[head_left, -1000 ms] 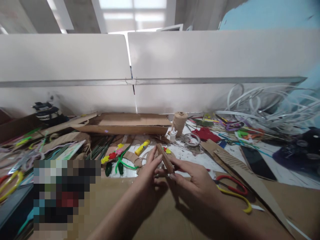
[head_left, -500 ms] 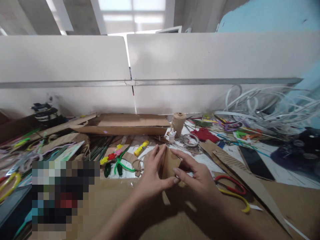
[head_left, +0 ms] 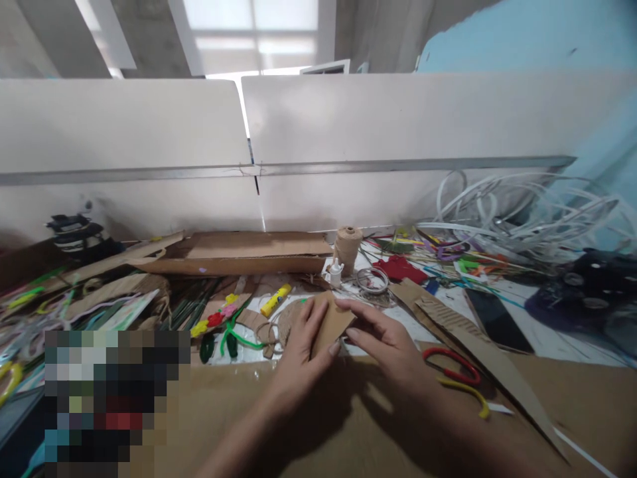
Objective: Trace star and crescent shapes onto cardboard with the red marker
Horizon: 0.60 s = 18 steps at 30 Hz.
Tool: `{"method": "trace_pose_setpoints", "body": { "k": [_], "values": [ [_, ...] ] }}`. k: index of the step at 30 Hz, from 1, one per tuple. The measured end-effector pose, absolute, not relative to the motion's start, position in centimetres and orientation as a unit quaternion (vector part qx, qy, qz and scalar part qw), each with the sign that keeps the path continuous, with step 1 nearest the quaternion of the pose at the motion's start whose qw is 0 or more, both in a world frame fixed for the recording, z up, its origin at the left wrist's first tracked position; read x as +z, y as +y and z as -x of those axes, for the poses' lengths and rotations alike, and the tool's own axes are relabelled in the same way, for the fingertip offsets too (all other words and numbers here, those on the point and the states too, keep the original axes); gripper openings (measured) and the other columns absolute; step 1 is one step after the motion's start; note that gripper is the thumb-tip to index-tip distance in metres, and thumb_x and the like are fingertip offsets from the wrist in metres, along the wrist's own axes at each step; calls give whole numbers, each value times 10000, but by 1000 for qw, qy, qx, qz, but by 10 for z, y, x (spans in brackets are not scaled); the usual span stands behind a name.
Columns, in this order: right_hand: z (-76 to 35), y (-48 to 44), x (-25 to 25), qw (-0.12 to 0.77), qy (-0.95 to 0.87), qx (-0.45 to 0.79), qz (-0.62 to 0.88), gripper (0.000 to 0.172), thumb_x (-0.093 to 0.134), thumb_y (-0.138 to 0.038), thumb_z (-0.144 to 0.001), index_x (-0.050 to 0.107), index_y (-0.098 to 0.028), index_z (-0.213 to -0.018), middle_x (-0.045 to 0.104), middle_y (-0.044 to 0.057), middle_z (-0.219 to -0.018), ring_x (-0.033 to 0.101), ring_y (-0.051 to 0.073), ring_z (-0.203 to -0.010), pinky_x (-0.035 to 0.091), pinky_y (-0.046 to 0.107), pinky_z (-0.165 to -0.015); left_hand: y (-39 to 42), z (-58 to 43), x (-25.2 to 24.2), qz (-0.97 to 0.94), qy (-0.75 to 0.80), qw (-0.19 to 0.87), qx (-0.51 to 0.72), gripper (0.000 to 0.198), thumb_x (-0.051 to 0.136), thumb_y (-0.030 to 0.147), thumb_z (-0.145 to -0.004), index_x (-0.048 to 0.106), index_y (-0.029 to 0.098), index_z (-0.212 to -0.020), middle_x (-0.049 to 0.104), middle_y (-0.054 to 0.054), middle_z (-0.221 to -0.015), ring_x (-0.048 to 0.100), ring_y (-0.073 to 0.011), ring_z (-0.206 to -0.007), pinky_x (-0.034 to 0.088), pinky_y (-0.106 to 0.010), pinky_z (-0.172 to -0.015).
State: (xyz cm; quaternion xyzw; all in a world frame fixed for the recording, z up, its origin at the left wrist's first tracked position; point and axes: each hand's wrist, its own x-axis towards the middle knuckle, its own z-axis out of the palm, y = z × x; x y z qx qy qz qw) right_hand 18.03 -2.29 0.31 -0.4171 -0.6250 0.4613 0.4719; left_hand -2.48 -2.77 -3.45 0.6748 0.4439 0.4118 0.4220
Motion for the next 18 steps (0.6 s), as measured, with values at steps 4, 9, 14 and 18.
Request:
{"method": "trace_pose_setpoints", "body": {
  "k": [4, 9, 14, 18],
  "values": [
    [-179, -24, -1, 477, -624, 453, 421, 349, 670, -277, -885, 732, -217, -1223, 799, 59, -1135, 740, 248, -996, 575, 364, -875, -32, 22, -39, -697, 462, 395, 382, 802, 573, 684, -1012, 392, 319, -1703, 107, -74, -1853, 52, -322, -1706, 58, -546, -1358],
    [-178, -26, -13, 486, -629, 433, 425, 344, 608, -228, -936, 716, -222, -1263, 790, 55, -1168, 737, 244, -1053, 550, 361, -931, -37, 17, -41, -709, 479, 369, 362, 802, 533, 673, -1043, 322, 317, -1730, 26, -63, -1861, -4, -298, -1709, 22, -530, -1357],
    [-176, -29, -20, 494, -636, 388, 448, 346, 565, -235, -971, 730, -207, -1273, 797, 76, -1188, 735, 261, -1096, 546, 383, -962, -40, 11, -48, -714, 486, 353, 360, 784, 493, 656, -1070, 260, 335, -1746, -57, -39, -1859, -55, -296, -1706, 27, -551, -1354],
    [-174, -32, -19, 507, -650, 342, 451, 340, 538, -269, -985, 752, -193, -1239, 811, 99, -1194, 739, 280, -1126, 552, 392, -965, -41, 9, -55, -722, 485, 333, 363, 754, 462, 624, -1093, 227, 343, -1752, -87, -33, -1856, -64, -299, -1705, 38, -575, -1351]
  ]
}}
